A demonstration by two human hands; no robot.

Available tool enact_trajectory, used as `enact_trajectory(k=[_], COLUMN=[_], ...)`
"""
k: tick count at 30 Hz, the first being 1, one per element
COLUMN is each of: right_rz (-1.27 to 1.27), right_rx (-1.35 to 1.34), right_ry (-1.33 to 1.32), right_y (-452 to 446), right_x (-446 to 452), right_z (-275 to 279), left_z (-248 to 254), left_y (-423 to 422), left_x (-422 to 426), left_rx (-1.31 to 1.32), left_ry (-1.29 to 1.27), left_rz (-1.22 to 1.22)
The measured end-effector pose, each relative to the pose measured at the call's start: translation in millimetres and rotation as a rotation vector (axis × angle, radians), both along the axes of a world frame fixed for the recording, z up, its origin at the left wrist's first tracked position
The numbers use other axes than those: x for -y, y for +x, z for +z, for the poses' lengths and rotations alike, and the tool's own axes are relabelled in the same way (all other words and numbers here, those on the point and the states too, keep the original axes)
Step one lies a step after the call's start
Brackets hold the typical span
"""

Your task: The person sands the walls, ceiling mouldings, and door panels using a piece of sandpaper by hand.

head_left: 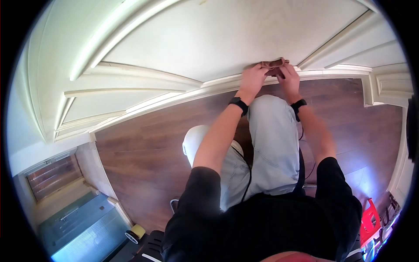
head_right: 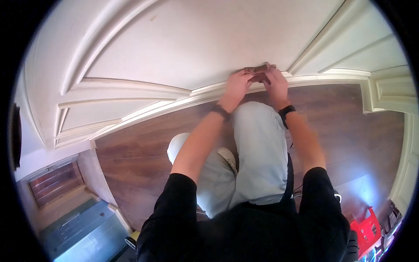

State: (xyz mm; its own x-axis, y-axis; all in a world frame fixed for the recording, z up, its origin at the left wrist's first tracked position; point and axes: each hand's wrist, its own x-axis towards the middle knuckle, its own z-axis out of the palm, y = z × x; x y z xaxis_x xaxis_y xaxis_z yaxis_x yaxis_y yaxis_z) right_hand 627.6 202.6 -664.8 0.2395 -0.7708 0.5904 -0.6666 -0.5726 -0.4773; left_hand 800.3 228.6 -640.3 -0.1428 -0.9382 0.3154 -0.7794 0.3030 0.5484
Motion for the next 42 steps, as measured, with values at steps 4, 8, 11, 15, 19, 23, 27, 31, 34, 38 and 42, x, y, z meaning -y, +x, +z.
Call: enact_trajectory(k=[4, 8, 11, 15, 19, 23, 27, 31, 34, 38, 42], right_rz=[0.126, 0.318, 0.313, 0.285, 0.242, 0.138, 0.033, 0.003, -0.033, -0.085, -0.091], right_rx=[-0.006, -0.044, -0.077, -0.111, -0.141, -0.199, -0.221, -0.175, -0.166, -0.181, -0.231], right_ry=[0.016, 0.060, 0.084, 0.124, 0.216, 0.331, 0.424, 0.466, 0.536, 0.585, 0.574], right_y=[25, 46, 52, 44, 27, -1, -23, -41, -55, -74, -70], right_x=[-7, -9, -9, -11, -6, -3, 7, 12, 19, 23, 22], right_z=[-19, -23, -39, -37, -31, -21, -22, -22, -21, -21, -15], left_z=[-42, -46, -54, -42, -44, -49, -49, -49, -48, -31, -46], left_y=[28, 53, 59, 46, 31, 7, -18, -30, -41, -64, -71], left_x=[-21, -40, -44, -39, -26, -10, 3, 13, 22, 29, 31], left_rx=[0.163, 0.350, 0.319, 0.422, 0.441, 0.399, 0.310, 0.310, 0.330, 0.361, 0.329], left_ry=[0.019, 0.101, 0.070, 0.089, 0.056, -0.017, -0.007, 0.092, 0.143, 0.153, 0.074], left_rz=[0.047, 0.073, 0.076, 0.090, 0.035, -0.027, -0.075, -0.137, -0.168, -0.166, -0.117])
